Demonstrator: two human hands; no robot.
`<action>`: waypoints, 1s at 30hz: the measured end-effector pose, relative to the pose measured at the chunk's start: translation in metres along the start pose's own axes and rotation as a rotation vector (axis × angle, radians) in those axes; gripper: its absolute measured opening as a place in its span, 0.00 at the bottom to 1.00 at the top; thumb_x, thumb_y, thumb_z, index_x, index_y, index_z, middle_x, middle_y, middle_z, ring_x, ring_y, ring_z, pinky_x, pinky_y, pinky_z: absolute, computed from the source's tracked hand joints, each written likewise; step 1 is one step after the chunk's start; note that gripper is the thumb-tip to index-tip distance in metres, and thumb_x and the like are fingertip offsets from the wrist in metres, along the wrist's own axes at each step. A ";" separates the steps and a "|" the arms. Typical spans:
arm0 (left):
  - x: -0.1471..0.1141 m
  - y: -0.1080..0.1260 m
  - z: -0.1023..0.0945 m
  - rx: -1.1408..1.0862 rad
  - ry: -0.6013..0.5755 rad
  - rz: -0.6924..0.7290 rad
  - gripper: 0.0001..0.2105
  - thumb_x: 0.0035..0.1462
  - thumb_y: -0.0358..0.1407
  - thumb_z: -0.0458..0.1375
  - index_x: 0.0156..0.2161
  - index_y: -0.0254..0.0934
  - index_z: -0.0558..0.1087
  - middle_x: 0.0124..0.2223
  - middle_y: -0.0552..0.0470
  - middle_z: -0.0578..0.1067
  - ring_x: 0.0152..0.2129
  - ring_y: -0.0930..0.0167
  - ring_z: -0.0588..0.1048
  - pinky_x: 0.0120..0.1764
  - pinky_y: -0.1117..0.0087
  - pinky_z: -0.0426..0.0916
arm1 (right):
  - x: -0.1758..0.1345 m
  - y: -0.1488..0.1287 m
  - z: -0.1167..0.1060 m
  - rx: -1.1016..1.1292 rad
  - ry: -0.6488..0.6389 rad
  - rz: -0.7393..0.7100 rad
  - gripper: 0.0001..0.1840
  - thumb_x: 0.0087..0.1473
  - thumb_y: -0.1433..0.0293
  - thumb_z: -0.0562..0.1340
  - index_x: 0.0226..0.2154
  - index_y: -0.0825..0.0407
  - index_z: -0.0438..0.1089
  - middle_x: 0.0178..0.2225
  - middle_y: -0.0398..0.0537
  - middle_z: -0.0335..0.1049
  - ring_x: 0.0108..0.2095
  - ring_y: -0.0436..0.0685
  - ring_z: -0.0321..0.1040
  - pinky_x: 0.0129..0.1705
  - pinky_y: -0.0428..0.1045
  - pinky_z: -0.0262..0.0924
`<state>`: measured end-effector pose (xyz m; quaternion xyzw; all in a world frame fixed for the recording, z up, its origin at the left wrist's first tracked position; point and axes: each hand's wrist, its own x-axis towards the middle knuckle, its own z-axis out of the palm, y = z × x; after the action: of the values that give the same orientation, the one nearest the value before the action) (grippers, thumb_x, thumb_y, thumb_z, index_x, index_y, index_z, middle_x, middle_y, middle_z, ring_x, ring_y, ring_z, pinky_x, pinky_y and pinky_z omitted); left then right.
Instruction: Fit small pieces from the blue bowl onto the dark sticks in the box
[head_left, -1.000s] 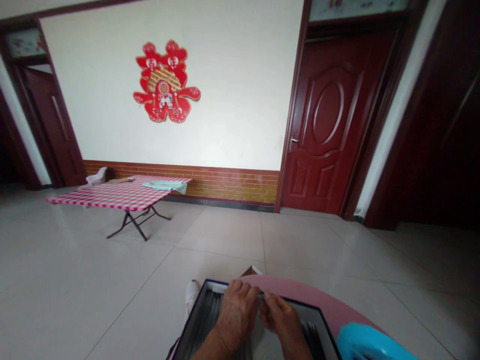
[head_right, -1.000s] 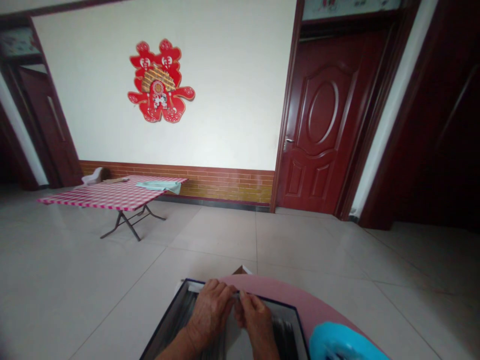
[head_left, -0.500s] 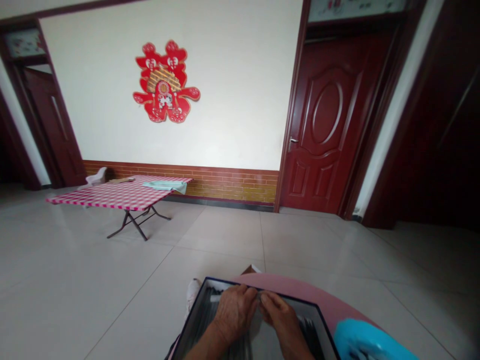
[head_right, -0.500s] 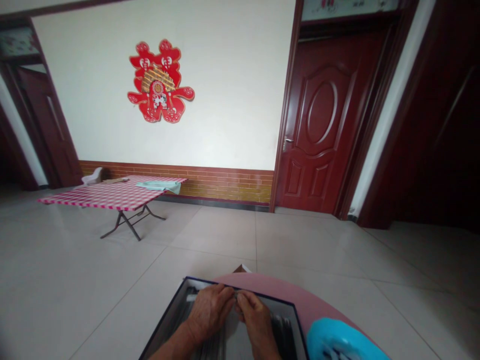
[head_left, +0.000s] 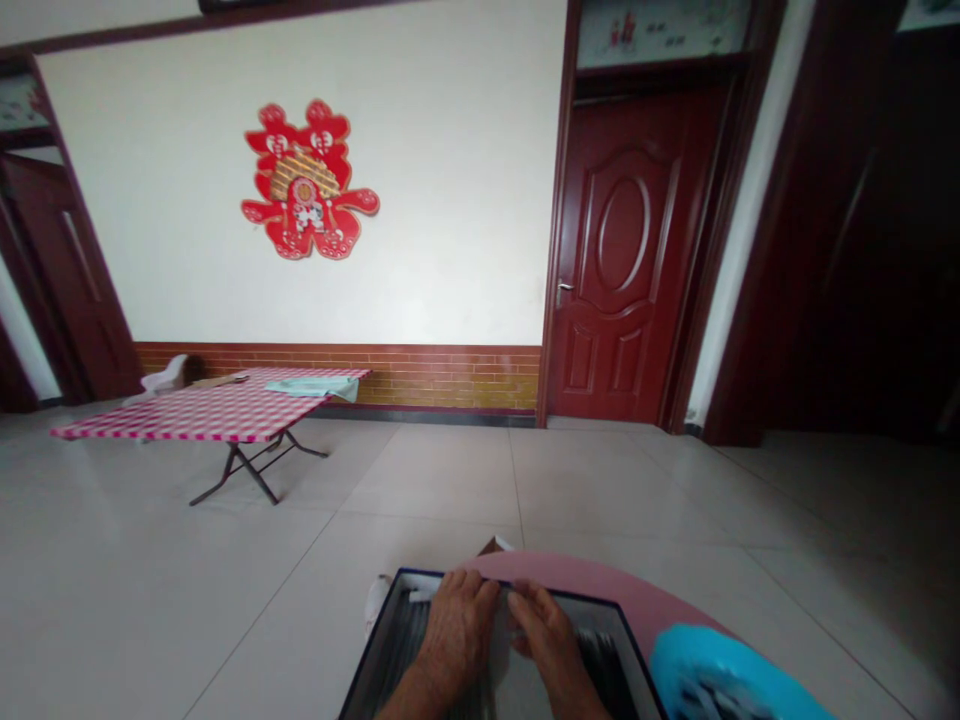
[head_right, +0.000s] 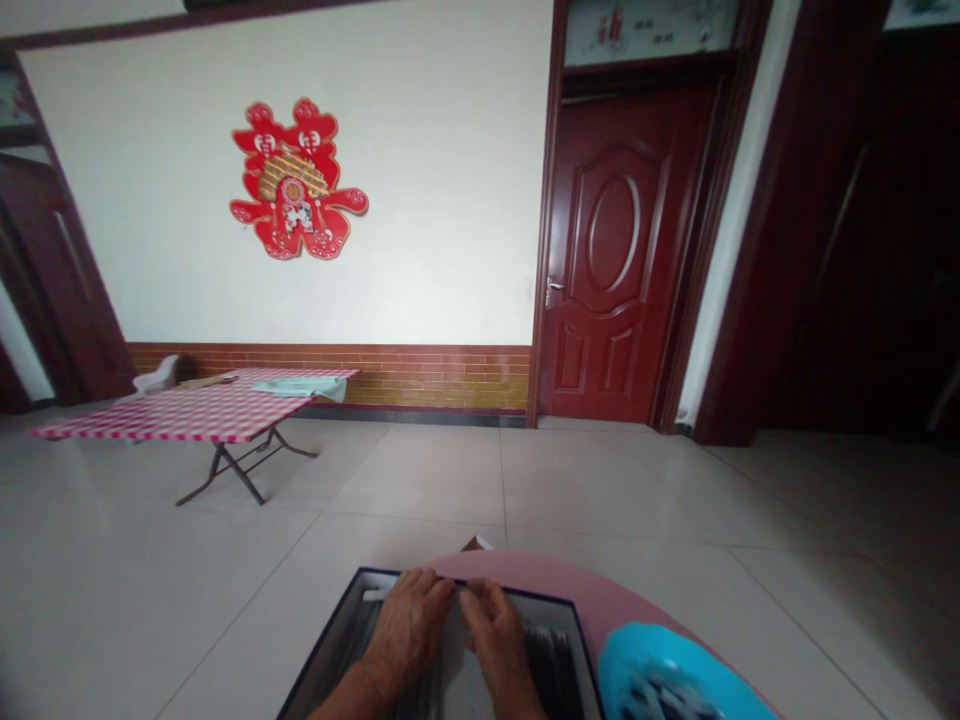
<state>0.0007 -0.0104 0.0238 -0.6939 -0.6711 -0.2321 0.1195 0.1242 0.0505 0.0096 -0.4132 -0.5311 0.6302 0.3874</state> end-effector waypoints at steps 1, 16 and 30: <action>0.000 0.000 -0.001 -0.006 0.004 0.004 0.08 0.57 0.30 0.50 0.40 0.42 0.68 0.38 0.51 0.71 0.35 0.66 0.67 0.39 0.65 0.60 | 0.001 0.002 0.000 -0.017 0.000 -0.008 0.17 0.43 0.55 0.60 0.27 0.51 0.70 0.22 0.43 0.68 0.24 0.53 0.63 0.22 0.45 0.54; 0.000 -0.001 0.001 0.030 0.045 0.013 0.07 0.56 0.30 0.50 0.33 0.41 0.69 0.33 0.52 0.72 0.32 0.67 0.68 0.35 0.67 0.57 | -0.001 0.003 0.000 -0.042 -0.030 -0.127 0.20 0.37 0.52 0.62 0.21 0.53 0.71 0.21 0.43 0.68 0.24 0.53 0.61 0.25 0.46 0.55; 0.000 0.000 -0.001 0.027 0.018 0.015 0.07 0.56 0.30 0.49 0.34 0.42 0.69 0.33 0.52 0.72 0.32 0.66 0.69 0.37 0.65 0.59 | -0.003 0.000 0.001 0.014 -0.035 -0.072 0.17 0.37 0.56 0.63 0.24 0.53 0.71 0.23 0.44 0.69 0.26 0.53 0.62 0.26 0.46 0.55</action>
<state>0.0002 -0.0107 0.0244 -0.6952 -0.6677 -0.2286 0.1366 0.1244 0.0476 0.0102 -0.3800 -0.5479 0.6265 0.4035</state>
